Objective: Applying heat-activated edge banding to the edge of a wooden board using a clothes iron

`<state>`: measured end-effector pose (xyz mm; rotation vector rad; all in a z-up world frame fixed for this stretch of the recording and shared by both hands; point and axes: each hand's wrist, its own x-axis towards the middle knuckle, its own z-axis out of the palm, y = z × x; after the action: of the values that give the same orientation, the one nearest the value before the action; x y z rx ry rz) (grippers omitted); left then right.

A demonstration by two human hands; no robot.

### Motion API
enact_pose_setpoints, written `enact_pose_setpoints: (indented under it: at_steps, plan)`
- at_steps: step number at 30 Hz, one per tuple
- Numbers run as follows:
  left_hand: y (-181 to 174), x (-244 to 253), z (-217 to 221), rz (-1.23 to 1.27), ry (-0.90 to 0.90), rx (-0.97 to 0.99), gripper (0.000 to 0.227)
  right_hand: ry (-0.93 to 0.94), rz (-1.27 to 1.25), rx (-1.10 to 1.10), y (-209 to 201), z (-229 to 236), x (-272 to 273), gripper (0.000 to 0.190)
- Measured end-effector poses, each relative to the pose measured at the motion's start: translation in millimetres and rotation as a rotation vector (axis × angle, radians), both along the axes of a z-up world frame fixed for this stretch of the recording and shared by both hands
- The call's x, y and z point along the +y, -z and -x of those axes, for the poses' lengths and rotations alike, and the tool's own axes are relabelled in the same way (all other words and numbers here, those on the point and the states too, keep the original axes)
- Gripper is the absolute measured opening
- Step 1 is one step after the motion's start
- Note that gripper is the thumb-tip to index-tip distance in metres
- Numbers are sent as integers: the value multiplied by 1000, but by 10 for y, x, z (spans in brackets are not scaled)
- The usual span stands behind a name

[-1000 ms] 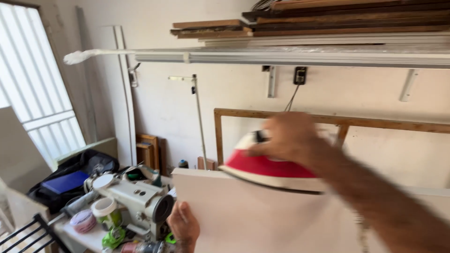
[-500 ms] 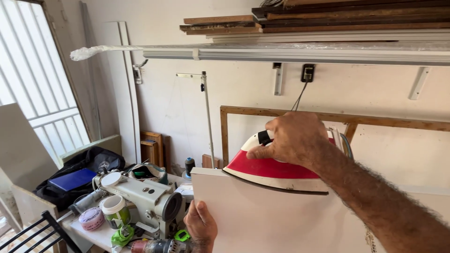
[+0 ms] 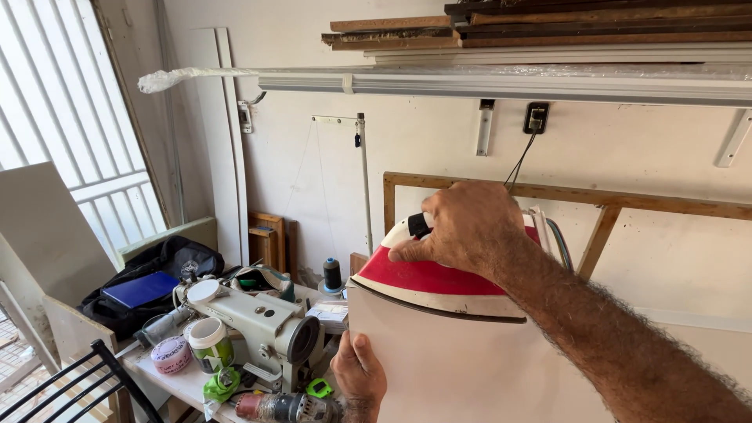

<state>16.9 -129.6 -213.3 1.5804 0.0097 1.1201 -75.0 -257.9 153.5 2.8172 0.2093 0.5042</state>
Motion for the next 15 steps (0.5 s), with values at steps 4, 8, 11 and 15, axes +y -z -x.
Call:
enact_pose_setpoints:
  at_steps: [4, 8, 11, 15]
  plan:
    - [-2, -8, 6, 7, 13, 13, 62, -17, -14, -24, 19, -36, 60, 89]
    - [-47, -17, 39, 12, 19, -10, 60, -46, 6, -33, 15, -46, 120, 87]
    - [-82, -26, 71, 16, 22, 13, 63, -27, 17, -17, -13, -21, 190, 89]
    - [-200, -9, 181, -12, 27, -34, 59, -10, 18, 2, -31, 17, 271, 90]
